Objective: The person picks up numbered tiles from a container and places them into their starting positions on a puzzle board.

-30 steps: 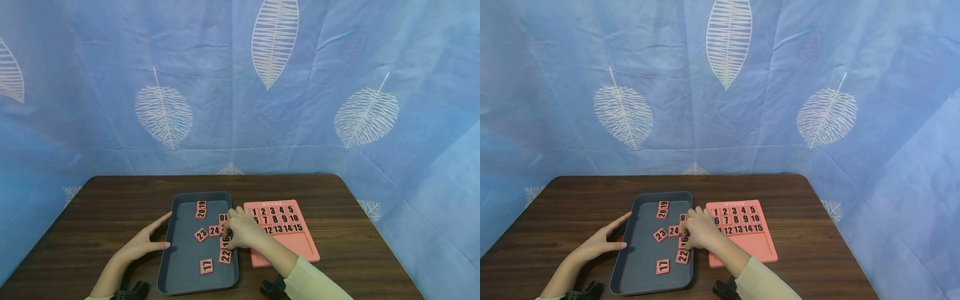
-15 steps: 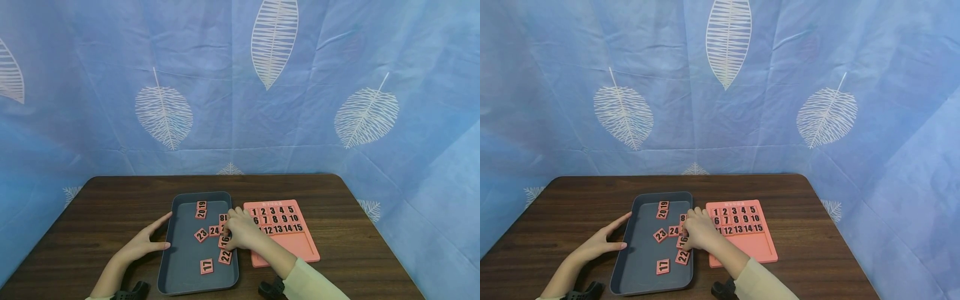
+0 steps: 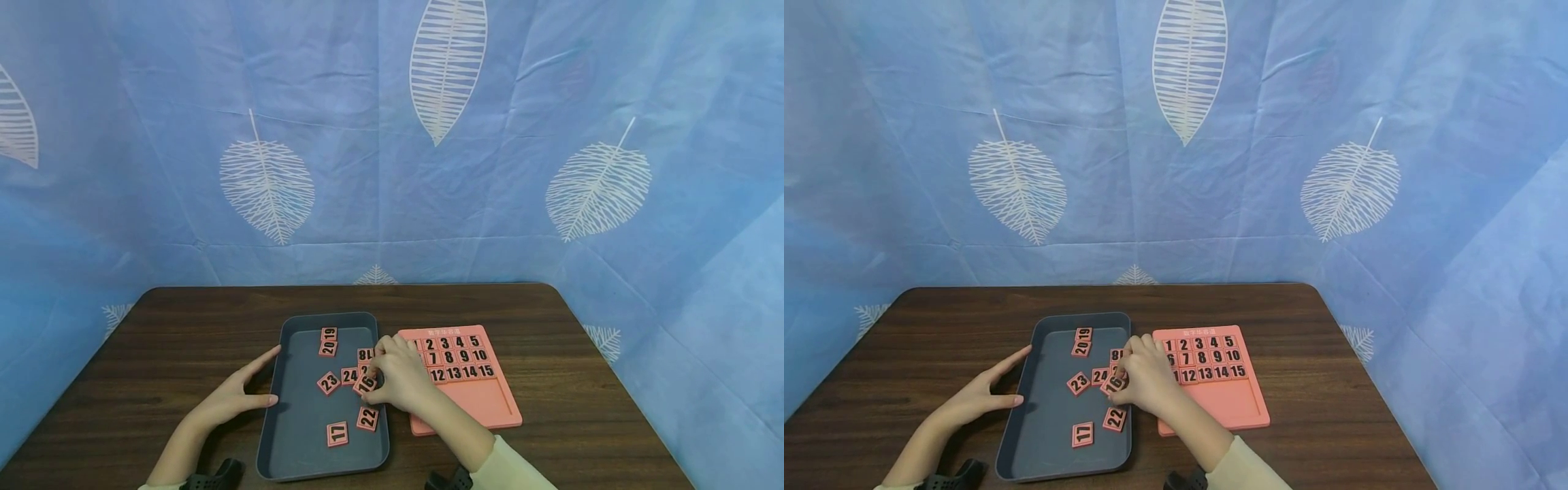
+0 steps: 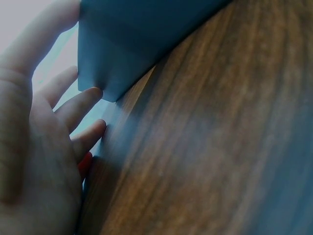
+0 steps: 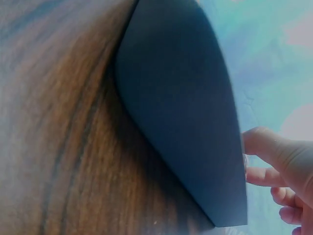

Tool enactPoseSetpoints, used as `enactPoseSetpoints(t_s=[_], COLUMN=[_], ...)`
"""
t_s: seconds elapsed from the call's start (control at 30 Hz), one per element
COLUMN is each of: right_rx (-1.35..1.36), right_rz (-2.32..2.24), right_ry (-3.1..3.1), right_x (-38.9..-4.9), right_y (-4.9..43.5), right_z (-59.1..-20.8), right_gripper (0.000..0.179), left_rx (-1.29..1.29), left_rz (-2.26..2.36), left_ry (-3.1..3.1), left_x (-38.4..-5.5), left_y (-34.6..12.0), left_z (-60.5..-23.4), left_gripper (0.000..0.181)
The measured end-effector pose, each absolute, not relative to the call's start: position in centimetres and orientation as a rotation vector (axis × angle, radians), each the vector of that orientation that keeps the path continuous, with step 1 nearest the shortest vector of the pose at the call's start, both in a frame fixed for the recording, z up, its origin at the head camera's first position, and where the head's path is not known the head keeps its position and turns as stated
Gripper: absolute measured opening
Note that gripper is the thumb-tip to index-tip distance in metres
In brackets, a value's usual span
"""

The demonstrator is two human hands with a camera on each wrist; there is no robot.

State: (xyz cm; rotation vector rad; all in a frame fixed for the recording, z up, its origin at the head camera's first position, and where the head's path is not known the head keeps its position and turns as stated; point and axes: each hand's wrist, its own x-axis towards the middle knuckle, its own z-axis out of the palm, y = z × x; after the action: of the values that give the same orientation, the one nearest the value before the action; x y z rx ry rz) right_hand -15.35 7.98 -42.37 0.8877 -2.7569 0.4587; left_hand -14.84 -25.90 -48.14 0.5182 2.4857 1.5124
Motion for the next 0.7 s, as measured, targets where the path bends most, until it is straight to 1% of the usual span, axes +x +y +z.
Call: enactPoseSetpoints(t_s=[0.33,0.5,0.7], right_rx=[0.713,0.593,0.452], right_rz=[0.55,0.611,0.563], right_ry=[-2.748,-2.725,-2.735], right_x=[-14.1,-13.6,-13.1], right_y=[10.0,11.5,13.1], right_z=[-41.2,-41.3,-41.5], right_gripper=[0.027,0.028,0.03], left_rx=[0.51,0.513,0.533], left_rz=[1.517,1.511,1.527], left_ry=[2.479,2.482,2.472], left_x=[-14.8,-14.8,-14.9], left_y=[-25.8,-25.8,-25.9], left_z=[-47.9,-48.0,-48.0], left_gripper=[0.084,0.084,0.083])
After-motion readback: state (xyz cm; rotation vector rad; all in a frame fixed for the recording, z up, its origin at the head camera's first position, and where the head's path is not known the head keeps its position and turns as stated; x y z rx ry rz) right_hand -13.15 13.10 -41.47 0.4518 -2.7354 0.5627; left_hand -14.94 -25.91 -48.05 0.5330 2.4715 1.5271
